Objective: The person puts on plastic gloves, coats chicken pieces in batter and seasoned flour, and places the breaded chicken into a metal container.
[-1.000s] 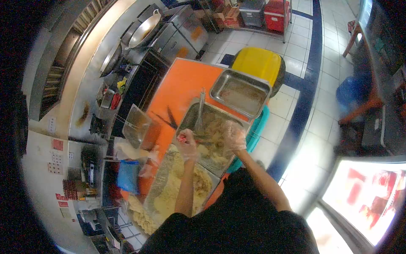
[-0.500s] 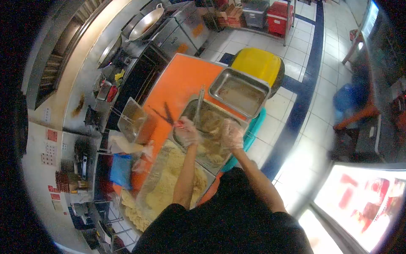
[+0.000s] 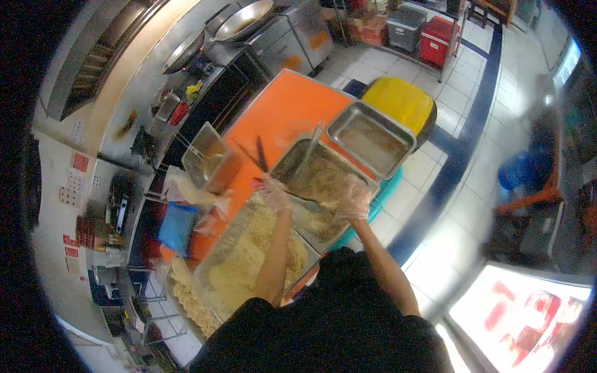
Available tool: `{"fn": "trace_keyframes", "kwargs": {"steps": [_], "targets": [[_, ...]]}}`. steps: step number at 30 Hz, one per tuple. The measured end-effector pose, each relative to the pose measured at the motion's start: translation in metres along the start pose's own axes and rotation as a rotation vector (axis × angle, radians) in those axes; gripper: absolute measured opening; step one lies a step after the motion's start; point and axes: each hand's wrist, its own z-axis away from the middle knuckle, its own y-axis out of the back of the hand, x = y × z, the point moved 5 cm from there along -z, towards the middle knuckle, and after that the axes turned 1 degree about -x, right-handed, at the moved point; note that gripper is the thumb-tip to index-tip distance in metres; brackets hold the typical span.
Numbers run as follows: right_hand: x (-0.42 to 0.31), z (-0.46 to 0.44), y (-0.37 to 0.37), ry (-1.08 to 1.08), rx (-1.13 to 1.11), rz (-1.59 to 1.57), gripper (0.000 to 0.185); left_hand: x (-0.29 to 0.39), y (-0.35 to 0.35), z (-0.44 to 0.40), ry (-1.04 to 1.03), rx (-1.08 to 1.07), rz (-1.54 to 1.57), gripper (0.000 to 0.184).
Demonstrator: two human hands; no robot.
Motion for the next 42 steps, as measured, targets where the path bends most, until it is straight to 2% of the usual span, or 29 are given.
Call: {"fn": "trace_keyframes", "kwargs": {"steps": [3, 5, 6, 7, 9, 11, 13, 14, 15, 17, 18, 20, 21, 22, 26, 27, 28, 29, 30, 32, 33, 34, 35, 36, 38, 39, 41, 42], "targets": [[0.010, 0.003, -0.007, -0.080, -0.075, 0.141, 0.037, 0.031, 0.032, -0.030, -0.063, 0.029, 0.176, 0.043], [0.021, 0.003, -0.009, 0.008, 0.035, 0.080, 0.037, 0.055, 0.062, -0.053, -0.128, 0.059, 0.232, 0.043], [0.039, 0.001, -0.021, 0.022, -0.002, 0.065, 0.037, 0.067, 0.082, -0.064, -0.167, 0.080, 0.243, 0.043], [0.064, 0.000, -0.031, 0.073, 0.114, 0.005, 0.036, 0.081, 0.102, -0.076, -0.208, 0.104, 0.248, 0.043], [0.104, 0.001, -0.038, 0.378, 0.237, 0.600, 0.027, 0.112, 0.149, -0.098, -0.303, 0.159, 0.241, 0.043], [0.088, 0.010, -0.052, 0.664, 0.219, 1.230, 0.035, 0.141, 0.202, -0.114, -0.406, 0.212, 0.200, 0.043], [0.044, -0.004, -0.025, 0.143, -0.323, 0.710, 0.031, 0.162, 0.254, -0.117, -0.501, 0.257, 0.124, 0.044], [0.048, 0.002, -0.031, 0.140, -0.338, 0.705, 0.031, 0.165, 0.277, -0.114, -0.548, 0.277, 0.079, 0.045], [0.049, 0.005, -0.027, 0.213, -0.203, 0.518, 0.029, 0.161, 0.298, -0.107, -0.609, 0.296, 0.007, 0.045], [0.071, 0.005, -0.029, 0.277, -0.064, 0.333, 0.030, 0.112, 0.333, -0.079, -0.763, 0.306, -0.269, 0.046], [0.093, 0.001, -0.038, 0.292, 0.033, 0.332, 0.034, 0.072, 0.347, -0.062, -0.775, 0.276, -0.378, 0.047], [0.085, 0.001, -0.035, 0.310, 0.130, 0.326, 0.040, -0.057, 0.355, -0.029, -0.218, 0.026, -0.092, 0.043], [0.051, 0.005, -0.021, 0.270, 0.107, 0.230, 0.042, -0.060, 0.349, -0.001, -0.067, 0.125, -0.283, 0.041], [0.039, 0.005, -0.018, 0.243, 0.117, 0.189, 0.043, -0.041, 0.339, 0.020, -0.006, 0.225, -0.368, 0.039], [0.039, 0.008, -0.018, 0.148, 0.161, 0.056, 0.044, 0.059, 0.296, 0.046, -0.001, 0.271, -0.233, 0.034], [0.029, 0.010, -0.016, 0.269, 0.284, 0.215, 0.044, 0.067, 0.280, 0.044, -0.004, 0.265, -0.182, 0.033], [0.018, 0.006, -0.014, 0.254, 0.265, 0.186, 0.045, 0.076, 0.265, 0.042, -0.007, 0.260, -0.130, 0.032], [0.007, 0.002, -0.012, 0.238, 0.247, 0.156, 0.046, 0.083, 0.249, 0.036, -0.022, 0.239, -0.058, 0.030], [0.003, 0.001, -0.009, 0.078, 0.079, -0.043, 0.047, 0.094, 0.227, 0.028, -0.030, 0.240, -0.020, 0.030], [0.004, 0.002, -0.005, -0.048, -0.019, 0.017, 0.049, 0.106, 0.171, 0.016, 0.061, 0.179, 0.159, 0.019], [0.012, 0.007, -0.003, -0.024, 0.004, 0.030, 0.049, 0.096, 0.147, 0.007, 0.065, 0.174, 0.194, 0.019], [0.022, 0.006, -0.009, -0.003, 0.026, 0.123, 0.048, 0.074, 0.119, -0.009, 0.054, 0.166, 0.545, 0.014], [0.023, 0.003, -0.012, 0.021, 0.047, 0.213, 0.047, 0.067, 0.094, -0.015, 0.072, 0.126, 0.658, 0.011], [0.008, 0.002, -0.006, -0.075, -0.017, 0.193, 0.042, 0.059, 0.070, -0.021, 0.095, 0.088, 0.770, 0.013], [0.011, 0.000, -0.009, 0.105, 0.037, 0.349, 0.036, 0.032, 0.022, -0.020, 0.146, -0.012, 0.559, 0.016], [0.036, 0.001, -0.022, 0.383, 0.160, 0.513, 0.037, 0.006, 0.013, -0.021, 0.145, -0.037, 0.472, 0.015], [0.035, 0.003, -0.022, 0.461, 0.206, 0.549, 0.025, 0.051, 0.040, -0.019, -0.163, -0.063, -0.407, 0.022], [0.036, -0.001, -0.024, 0.462, 0.218, 0.608, 0.022, 0.077, 0.065, -0.015, -0.082, -0.136, -0.381, 0.024]]}}
